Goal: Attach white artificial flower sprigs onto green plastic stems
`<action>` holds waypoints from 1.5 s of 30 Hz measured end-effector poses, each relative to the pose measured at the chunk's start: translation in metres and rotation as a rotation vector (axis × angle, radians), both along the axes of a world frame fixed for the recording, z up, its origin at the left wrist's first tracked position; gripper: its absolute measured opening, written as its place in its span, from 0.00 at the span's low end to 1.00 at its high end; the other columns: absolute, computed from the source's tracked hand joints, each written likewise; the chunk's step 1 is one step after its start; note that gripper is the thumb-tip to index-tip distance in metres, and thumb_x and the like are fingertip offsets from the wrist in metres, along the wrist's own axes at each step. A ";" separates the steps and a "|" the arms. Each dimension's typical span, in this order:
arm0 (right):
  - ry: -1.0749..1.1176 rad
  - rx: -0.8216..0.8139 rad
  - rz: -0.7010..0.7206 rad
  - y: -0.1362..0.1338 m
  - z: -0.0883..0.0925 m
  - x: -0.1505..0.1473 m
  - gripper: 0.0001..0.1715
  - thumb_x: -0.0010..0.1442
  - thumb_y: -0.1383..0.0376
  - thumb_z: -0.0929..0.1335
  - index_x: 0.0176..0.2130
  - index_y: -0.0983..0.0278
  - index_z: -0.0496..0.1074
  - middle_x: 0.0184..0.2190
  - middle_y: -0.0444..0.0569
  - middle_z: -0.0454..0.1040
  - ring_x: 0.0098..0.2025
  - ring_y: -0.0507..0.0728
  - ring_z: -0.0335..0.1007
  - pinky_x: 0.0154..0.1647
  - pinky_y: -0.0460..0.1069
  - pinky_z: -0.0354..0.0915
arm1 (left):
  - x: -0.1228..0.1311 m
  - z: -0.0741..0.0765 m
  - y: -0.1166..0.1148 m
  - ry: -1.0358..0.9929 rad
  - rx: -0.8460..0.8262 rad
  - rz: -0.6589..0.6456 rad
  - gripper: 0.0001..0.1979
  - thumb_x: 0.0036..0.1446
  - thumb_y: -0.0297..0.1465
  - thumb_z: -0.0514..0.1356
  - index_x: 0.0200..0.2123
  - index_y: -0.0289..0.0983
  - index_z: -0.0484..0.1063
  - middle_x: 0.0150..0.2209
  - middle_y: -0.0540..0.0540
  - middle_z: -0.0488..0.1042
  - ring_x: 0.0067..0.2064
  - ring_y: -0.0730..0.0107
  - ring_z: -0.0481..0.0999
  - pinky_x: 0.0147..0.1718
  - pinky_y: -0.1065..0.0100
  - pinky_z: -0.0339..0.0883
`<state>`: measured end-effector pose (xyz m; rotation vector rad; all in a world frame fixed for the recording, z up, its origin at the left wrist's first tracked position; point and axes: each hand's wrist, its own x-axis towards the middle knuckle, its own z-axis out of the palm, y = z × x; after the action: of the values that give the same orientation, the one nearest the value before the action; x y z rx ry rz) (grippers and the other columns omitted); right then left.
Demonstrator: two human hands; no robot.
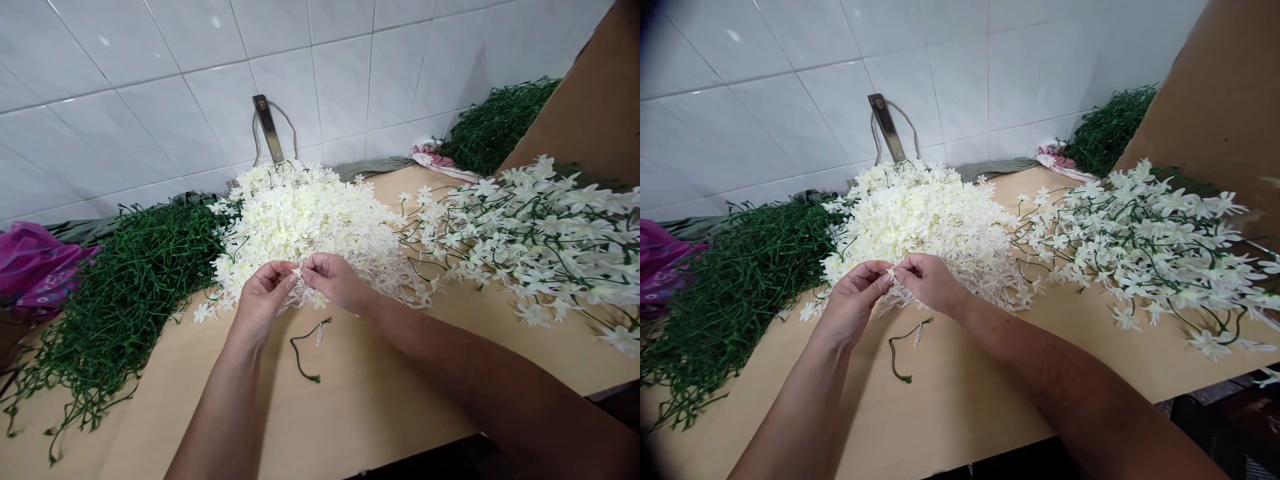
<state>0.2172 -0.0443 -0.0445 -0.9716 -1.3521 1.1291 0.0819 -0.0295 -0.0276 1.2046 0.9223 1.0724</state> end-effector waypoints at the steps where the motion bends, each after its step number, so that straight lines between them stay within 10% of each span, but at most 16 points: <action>1: 0.017 -0.010 0.004 0.001 0.000 -0.001 0.10 0.49 0.62 0.65 0.23 0.67 0.63 0.18 0.39 0.58 0.21 0.46 0.50 0.22 0.44 0.50 | -0.001 0.000 0.000 0.005 0.008 -0.002 0.11 0.36 0.29 0.67 0.27 0.34 0.73 0.23 0.49 0.70 0.26 0.77 0.67 0.26 0.76 0.60; 19: 0.153 -0.048 0.039 0.003 -0.006 -0.004 0.19 0.50 0.54 0.65 0.22 0.66 0.60 0.17 0.39 0.58 0.20 0.46 0.52 0.22 0.45 0.52 | 0.004 -0.002 -0.001 0.094 0.155 0.069 0.11 0.38 0.32 0.65 0.26 0.34 0.70 0.22 0.52 0.68 0.25 0.77 0.66 0.26 0.74 0.60; 33: 0.191 0.026 0.065 0.003 -0.004 -0.005 0.13 0.46 0.62 0.69 0.31 0.66 0.64 0.25 0.42 0.65 0.26 0.47 0.62 0.29 0.46 0.60 | -0.001 -0.009 0.003 -0.024 -0.034 0.050 0.12 0.39 0.35 0.65 0.22 0.34 0.67 0.18 0.53 0.66 0.22 0.81 0.63 0.23 0.77 0.56; 45: 0.085 0.062 -0.139 0.006 -0.009 -0.003 0.08 0.49 0.63 0.66 0.27 0.66 0.62 0.20 0.40 0.62 0.22 0.47 0.56 0.23 0.45 0.56 | 0.005 -0.007 -0.001 0.052 0.134 0.130 0.12 0.41 0.35 0.64 0.28 0.34 0.68 0.22 0.52 0.67 0.25 0.79 0.66 0.25 0.76 0.59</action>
<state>0.2146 -0.0388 -0.0534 -0.9473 -1.2250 1.0074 0.0865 -0.0309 -0.0344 1.3019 0.9929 1.2271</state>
